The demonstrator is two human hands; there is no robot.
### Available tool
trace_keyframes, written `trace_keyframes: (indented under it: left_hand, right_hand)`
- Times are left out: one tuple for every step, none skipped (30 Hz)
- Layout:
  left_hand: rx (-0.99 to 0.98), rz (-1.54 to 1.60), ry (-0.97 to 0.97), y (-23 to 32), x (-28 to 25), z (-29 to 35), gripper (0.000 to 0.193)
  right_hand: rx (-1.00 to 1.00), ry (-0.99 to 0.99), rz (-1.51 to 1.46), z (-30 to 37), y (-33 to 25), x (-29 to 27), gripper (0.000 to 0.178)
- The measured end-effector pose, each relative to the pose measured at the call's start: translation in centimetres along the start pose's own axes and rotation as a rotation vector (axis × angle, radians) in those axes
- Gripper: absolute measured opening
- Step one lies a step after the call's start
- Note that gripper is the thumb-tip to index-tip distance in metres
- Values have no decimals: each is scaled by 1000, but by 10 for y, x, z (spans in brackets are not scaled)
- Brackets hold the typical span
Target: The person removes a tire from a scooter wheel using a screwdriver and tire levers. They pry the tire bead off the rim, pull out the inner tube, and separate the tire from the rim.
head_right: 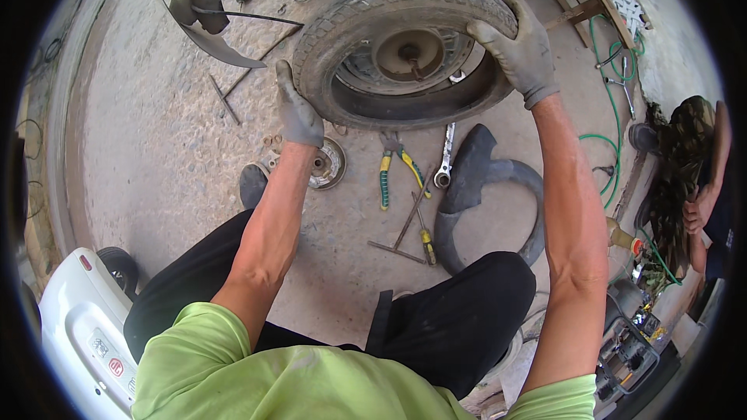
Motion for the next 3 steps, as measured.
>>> trace_keyframes:
  left_hand:
    - [-28,28,-41,-1,6,4,80]
    - [-53,53,-80,3,9,7,83]
    - [-78,78,-120,7,10,9,87]
  right_hand:
    - [-25,16,-6,13,-1,-4,76]
    - [-54,31,-16,21,-8,-9,76]
    - [-44,25,-86,29,-12,-12,71]
Point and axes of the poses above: each hand's wrist, its own z-axis away from the middle knuckle, its own x-axis out of the palm, y = z × x, the point moved 9 cm from there along -z, towards the middle knuckle, and after that the axes turned 10 degrees about -y, right-handed, at the moved point
